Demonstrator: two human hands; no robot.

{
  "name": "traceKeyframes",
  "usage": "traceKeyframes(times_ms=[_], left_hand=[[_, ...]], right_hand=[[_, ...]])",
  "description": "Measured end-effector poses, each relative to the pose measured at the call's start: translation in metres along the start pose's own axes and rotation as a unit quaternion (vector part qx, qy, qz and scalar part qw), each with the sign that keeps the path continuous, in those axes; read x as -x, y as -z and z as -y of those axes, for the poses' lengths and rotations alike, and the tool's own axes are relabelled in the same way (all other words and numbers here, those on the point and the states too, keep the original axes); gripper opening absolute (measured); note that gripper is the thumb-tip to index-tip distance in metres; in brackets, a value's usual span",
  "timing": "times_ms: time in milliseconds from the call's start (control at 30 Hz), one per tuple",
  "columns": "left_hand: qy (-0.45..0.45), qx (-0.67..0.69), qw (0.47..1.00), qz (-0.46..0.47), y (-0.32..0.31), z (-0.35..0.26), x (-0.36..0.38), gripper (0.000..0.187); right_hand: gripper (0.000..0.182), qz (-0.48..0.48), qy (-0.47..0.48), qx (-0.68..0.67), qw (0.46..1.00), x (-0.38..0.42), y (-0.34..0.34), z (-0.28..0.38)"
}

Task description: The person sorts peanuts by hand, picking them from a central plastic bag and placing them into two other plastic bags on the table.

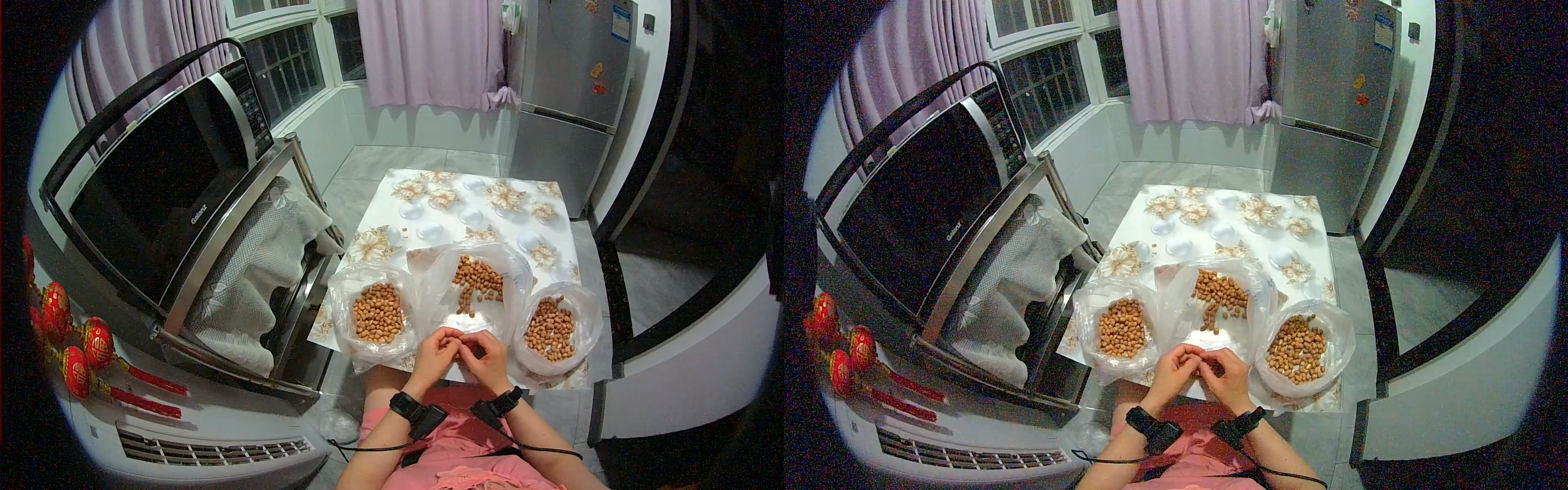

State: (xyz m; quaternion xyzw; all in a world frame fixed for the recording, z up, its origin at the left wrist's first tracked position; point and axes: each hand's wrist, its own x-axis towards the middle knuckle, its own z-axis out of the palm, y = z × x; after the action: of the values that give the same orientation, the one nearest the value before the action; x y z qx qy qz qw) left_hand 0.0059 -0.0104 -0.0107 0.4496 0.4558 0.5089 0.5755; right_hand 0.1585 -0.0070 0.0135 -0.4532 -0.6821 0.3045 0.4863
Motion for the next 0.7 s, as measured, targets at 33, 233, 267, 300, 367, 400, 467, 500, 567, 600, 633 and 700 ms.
traceKeyframes(times_ms=[33,233,267,300,367,400,467,500,567,600,633,700], left_hand=[[0.001,0.004,1.000,0.001,0.0002,0.0004,-0.0003,0.019],[-0.005,0.006,1.000,0.000,0.0011,0.0028,-0.0006,0.021],[-0.005,0.006,1.000,0.000,0.0016,0.0040,-0.0008,0.021],[-0.007,-0.010,1.000,0.001,0.0023,0.0052,-0.0010,0.021],[-0.009,-0.026,1.000,0.001,0.0032,0.0077,-0.0018,0.021],[-0.012,-0.030,0.999,0.000,0.0035,0.0079,-0.0022,0.022],[-0.015,-0.035,0.999,-0.001,0.0036,0.0087,-0.0021,0.023],[-0.018,-0.028,0.999,-0.003,0.0029,0.0067,-0.0013,0.023],[-0.021,-0.022,1.000,-0.005,0.0021,0.0036,-0.0005,0.024],[-0.021,-0.020,1.000,-0.005,0.0021,0.0033,-0.0004,0.024],[-0.021,-0.019,1.000,-0.005,0.0020,0.0029,-0.0003,0.024],[-0.021,-0.027,0.999,-0.006,0.0018,0.0022,-0.0003,0.024]], right_hand=[[0.016,0.001,0.008,0.006,1.000,-0.0008,0.0008,0.0025],[0.017,0.006,0.012,0.015,1.000,-0.0007,0.0010,0.0021],[0.016,0.008,0.010,0.020,1.000,-0.0008,0.0011,0.0021],[0.016,0.008,0.009,0.020,1.000,-0.0007,0.0011,0.0020],[0.016,0.010,0.003,0.017,1.000,-0.0004,0.0013,0.0017],[0.016,0.010,0.003,0.017,1.000,-0.0005,0.0013,0.0020],[0.016,0.011,0.006,0.021,1.000,-0.0008,0.0018,0.0039],[0.016,0.011,0.006,0.021,1.000,-0.0013,0.0024,0.0053],[0.017,0.019,0.014,0.023,0.999,-0.0026,0.0034,0.0079],[0.017,0.019,0.014,0.023,0.999,-0.0025,0.0033,0.0075],[0.017,0.019,0.012,0.024,0.999,-0.0022,0.0031,0.0066],[0.017,0.019,0.010,0.025,0.999,-0.0019,0.0025,0.0044]])
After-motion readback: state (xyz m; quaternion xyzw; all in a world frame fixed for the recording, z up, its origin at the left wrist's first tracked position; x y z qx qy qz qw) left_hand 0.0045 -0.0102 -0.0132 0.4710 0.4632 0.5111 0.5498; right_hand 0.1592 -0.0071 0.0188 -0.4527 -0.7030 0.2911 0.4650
